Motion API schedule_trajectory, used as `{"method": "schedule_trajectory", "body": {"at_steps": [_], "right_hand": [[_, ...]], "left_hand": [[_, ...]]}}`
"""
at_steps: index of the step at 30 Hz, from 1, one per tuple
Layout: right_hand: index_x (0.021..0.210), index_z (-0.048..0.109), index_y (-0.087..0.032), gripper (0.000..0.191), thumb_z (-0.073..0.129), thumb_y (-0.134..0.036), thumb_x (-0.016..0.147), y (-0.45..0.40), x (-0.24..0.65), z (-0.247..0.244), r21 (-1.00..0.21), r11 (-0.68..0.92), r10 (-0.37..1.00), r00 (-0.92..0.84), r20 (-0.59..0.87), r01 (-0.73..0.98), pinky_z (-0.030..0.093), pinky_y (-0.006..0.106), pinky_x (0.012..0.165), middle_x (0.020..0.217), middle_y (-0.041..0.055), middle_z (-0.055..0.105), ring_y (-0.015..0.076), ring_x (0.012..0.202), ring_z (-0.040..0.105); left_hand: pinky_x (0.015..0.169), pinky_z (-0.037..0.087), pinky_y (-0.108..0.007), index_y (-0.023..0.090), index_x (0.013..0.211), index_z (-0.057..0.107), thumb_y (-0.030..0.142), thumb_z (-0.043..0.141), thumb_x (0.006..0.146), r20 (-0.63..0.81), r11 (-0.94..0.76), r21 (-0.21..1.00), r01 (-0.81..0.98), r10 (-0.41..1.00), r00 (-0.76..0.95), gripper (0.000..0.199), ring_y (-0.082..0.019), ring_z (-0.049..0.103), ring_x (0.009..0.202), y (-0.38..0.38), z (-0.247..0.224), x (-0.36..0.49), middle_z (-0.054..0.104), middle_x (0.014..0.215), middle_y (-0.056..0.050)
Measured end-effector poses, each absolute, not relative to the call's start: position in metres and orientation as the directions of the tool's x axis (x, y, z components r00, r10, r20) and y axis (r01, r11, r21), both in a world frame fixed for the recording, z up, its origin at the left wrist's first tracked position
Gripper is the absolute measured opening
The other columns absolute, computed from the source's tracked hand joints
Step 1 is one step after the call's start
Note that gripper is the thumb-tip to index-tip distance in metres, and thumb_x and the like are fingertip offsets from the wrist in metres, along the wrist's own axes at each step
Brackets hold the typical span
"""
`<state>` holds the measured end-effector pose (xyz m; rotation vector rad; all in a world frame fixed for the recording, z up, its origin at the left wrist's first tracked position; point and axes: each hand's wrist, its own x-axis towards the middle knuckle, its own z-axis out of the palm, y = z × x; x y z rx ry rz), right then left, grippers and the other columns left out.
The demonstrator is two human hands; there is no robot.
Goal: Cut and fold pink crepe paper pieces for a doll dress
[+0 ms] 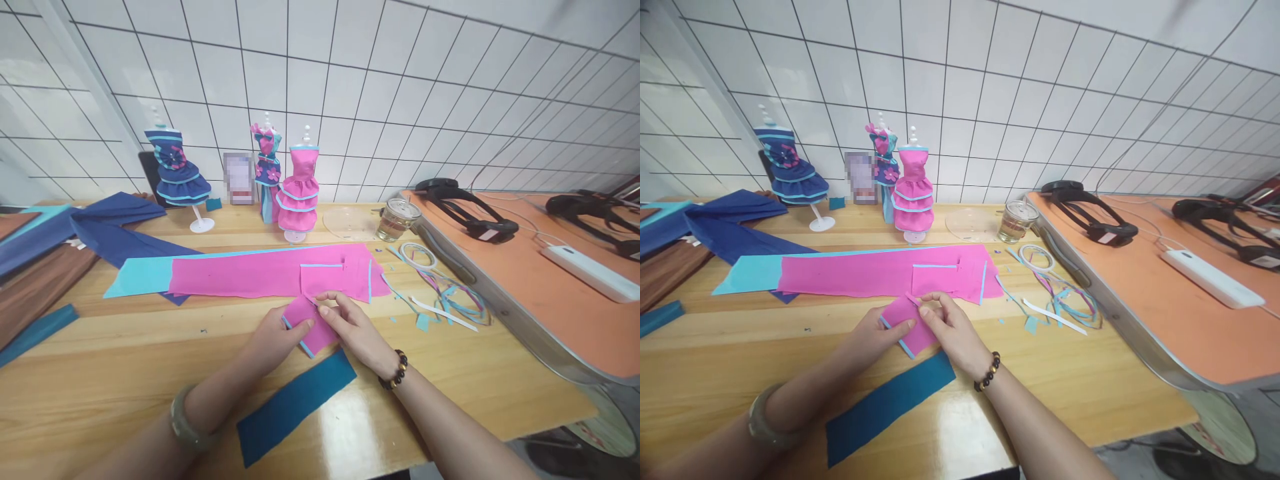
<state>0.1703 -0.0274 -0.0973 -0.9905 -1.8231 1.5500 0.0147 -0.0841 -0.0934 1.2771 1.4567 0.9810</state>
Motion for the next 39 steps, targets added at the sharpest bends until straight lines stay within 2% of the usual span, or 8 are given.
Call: {"method": "schedule_trajectory", "body": {"at_steps": [7, 13, 19, 24, 28, 32, 35, 39], "right_hand": [[0.101, 0.049, -0.022, 0.027, 0.046, -0.044, 0.084, -0.029, 0.170, -0.095, -0.980, 0.059, 0.818, -0.572, -0.062, 0.191, 0.032, 0.023, 0.053, 0.068, -0.0032, 0.047, 0.0106, 0.057, 0.039], [0.098, 0.051, -0.022, 0.025, 0.047, -0.041, 0.083, -0.028, 0.169, -0.092, -0.983, 0.076, 0.826, -0.564, -0.031, 0.166, 0.038, 0.025, 0.064, 0.079, -0.0001, 0.053, 0.0136, 0.072, 0.048], [0.096, 0.050, -0.021, 0.023, 0.047, -0.040, 0.083, -0.029, 0.169, -0.090, -0.987, 0.073, 0.819, -0.573, -0.021, 0.141, 0.038, 0.024, 0.064, 0.084, 0.0004, 0.054, 0.0127, 0.070, 0.048], [0.096, 0.050, -0.021, 0.025, 0.047, -0.042, 0.083, -0.030, 0.168, -0.087, -0.982, 0.079, 0.820, -0.571, -0.033, 0.170, 0.033, 0.023, 0.054, 0.069, -0.0024, 0.048, 0.0112, 0.059, 0.041], [0.096, 0.049, -0.020, 0.026, 0.047, -0.043, 0.083, -0.030, 0.169, -0.087, -0.984, 0.060, 0.813, -0.580, -0.050, 0.170, 0.028, 0.022, 0.049, 0.060, -0.0053, 0.039, 0.0098, 0.051, 0.034], [0.097, 0.049, -0.021, 0.027, 0.046, -0.044, 0.083, -0.029, 0.170, -0.092, -0.982, 0.082, 0.812, -0.582, -0.033, 0.170, 0.028, 0.022, 0.049, 0.059, -0.0056, 0.038, 0.0098, 0.052, 0.033], [0.098, 0.049, -0.022, 0.027, 0.046, -0.044, 0.083, -0.029, 0.170, -0.095, -0.983, 0.076, 0.811, -0.584, -0.037, 0.167, 0.031, 0.022, 0.052, 0.064, -0.0039, 0.043, 0.0106, 0.056, 0.037], [0.098, 0.050, -0.023, 0.028, 0.046, -0.045, 0.083, -0.030, 0.169, -0.094, -0.986, 0.056, 0.805, -0.591, -0.050, 0.160, 0.033, 0.023, 0.053, 0.067, -0.0032, 0.046, 0.0111, 0.058, 0.040]], "left_hand": [[0.061, 0.041, -0.026, 0.014, 0.079, 0.059, 0.031, 0.051, 0.075, -0.141, 0.139, 0.963, 0.230, 0.990, -0.005, 0.019, -0.015, 0.052, 0.065, -0.084, -0.096, 0.014, 0.061, 0.071, -0.001], [0.064, 0.041, -0.026, 0.014, 0.085, 0.060, 0.031, 0.051, 0.076, -0.133, 0.127, 0.967, 0.222, 0.991, 0.015, 0.022, -0.016, 0.053, 0.068, -0.084, -0.097, 0.014, 0.062, 0.076, -0.002], [0.058, 0.039, -0.024, 0.014, 0.075, 0.057, 0.030, 0.053, 0.074, -0.154, 0.155, 0.963, 0.222, 0.988, -0.024, 0.017, -0.013, 0.048, 0.061, -0.083, -0.092, 0.015, 0.056, 0.066, 0.001], [0.057, 0.038, -0.023, 0.015, 0.072, 0.055, 0.031, 0.054, 0.074, -0.153, 0.154, 0.961, 0.231, 0.988, -0.024, 0.017, -0.012, 0.047, 0.059, -0.084, -0.092, 0.016, 0.054, 0.063, 0.002], [0.059, 0.039, -0.024, 0.015, 0.076, 0.058, 0.034, 0.053, 0.075, -0.139, 0.138, 0.965, 0.222, 0.990, -0.007, 0.020, -0.013, 0.049, 0.062, -0.085, -0.094, 0.014, 0.057, 0.067, 0.001], [0.062, 0.040, -0.024, 0.015, 0.083, 0.059, 0.038, 0.053, 0.076, -0.076, 0.085, 0.985, 0.152, 0.995, -0.069, 0.024, -0.014, 0.050, 0.067, -0.082, -0.093, 0.012, 0.059, 0.075, 0.000], [0.060, 0.040, -0.023, 0.016, 0.079, 0.058, 0.038, 0.051, 0.078, -0.044, 0.055, 0.993, 0.102, 0.992, -0.115, 0.023, -0.013, 0.048, 0.065, -0.080, -0.093, 0.012, 0.057, 0.071, 0.000], [0.059, 0.039, -0.023, 0.015, 0.079, 0.058, 0.037, 0.050, 0.079, -0.054, 0.060, 0.996, 0.066, 0.995, -0.083, 0.023, -0.012, 0.047, 0.063, -0.079, -0.093, 0.014, 0.055, 0.069, 0.001]]}}
